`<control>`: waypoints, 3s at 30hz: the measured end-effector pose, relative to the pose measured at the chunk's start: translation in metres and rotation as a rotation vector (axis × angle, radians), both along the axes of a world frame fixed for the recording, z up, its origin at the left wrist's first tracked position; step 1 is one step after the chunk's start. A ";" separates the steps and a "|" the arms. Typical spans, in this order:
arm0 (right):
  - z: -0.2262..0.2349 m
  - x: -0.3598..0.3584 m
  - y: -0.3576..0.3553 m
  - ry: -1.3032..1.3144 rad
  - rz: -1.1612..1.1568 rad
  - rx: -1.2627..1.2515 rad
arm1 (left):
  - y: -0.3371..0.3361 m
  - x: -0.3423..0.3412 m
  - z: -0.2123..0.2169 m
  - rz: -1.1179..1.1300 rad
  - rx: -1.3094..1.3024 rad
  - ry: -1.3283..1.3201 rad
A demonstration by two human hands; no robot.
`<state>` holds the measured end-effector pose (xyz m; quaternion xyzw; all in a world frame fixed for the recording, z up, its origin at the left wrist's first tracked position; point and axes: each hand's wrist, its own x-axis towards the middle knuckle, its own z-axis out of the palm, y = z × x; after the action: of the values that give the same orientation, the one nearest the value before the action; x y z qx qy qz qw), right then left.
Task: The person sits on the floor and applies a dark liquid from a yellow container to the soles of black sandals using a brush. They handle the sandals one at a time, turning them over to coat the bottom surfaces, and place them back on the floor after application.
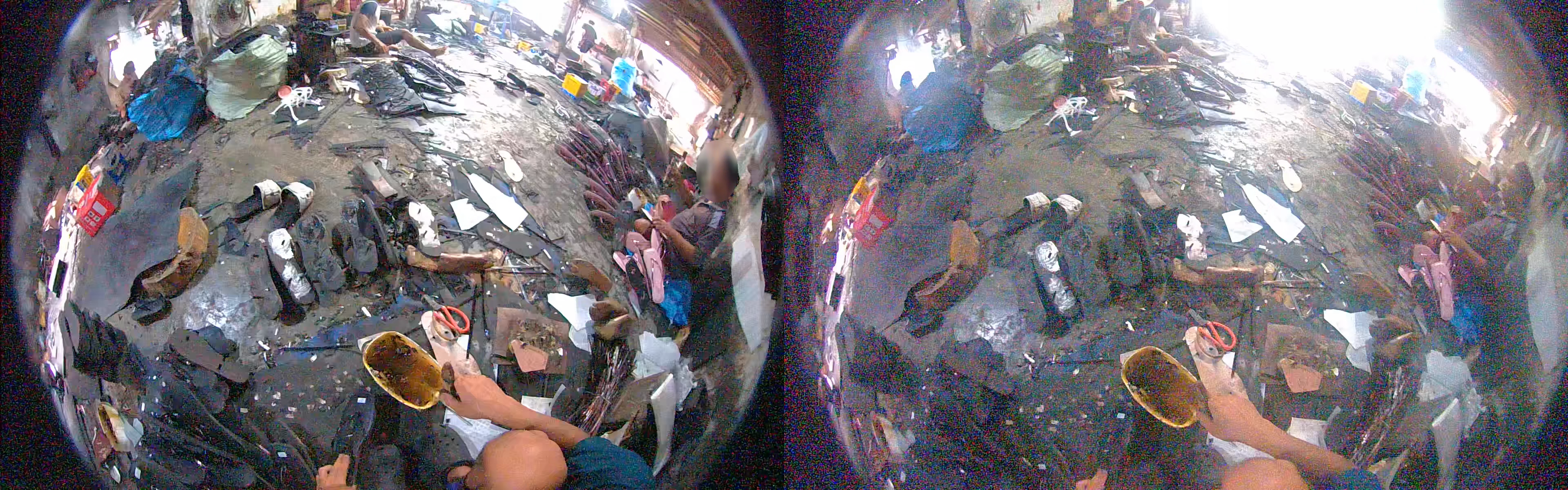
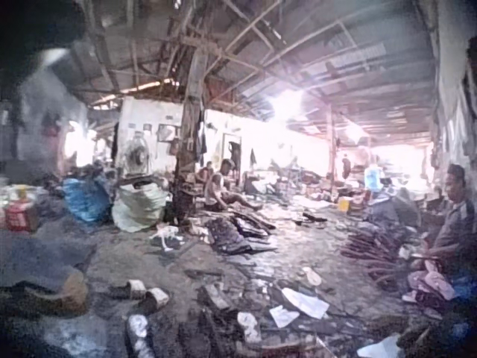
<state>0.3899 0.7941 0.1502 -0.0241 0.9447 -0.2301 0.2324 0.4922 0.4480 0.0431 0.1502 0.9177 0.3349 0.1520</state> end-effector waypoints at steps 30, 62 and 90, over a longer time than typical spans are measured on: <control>0.028 -0.073 -0.139 0.466 -0.215 -0.888 | 0.048 -0.109 0.095 0.994 1.358 -0.518; -0.014 -0.044 -0.140 0.082 -0.304 -1.030 | 0.046 -0.101 0.080 0.879 1.637 -0.839; 0.001 -0.049 -0.165 0.138 0.009 -0.906 | -0.005 -0.168 -0.011 0.790 1.812 -0.855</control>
<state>0.3413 0.6290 0.1514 -0.1427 0.7619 -0.6170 0.1362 0.3243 0.4431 0.0320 -0.2297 0.1822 0.9402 0.1732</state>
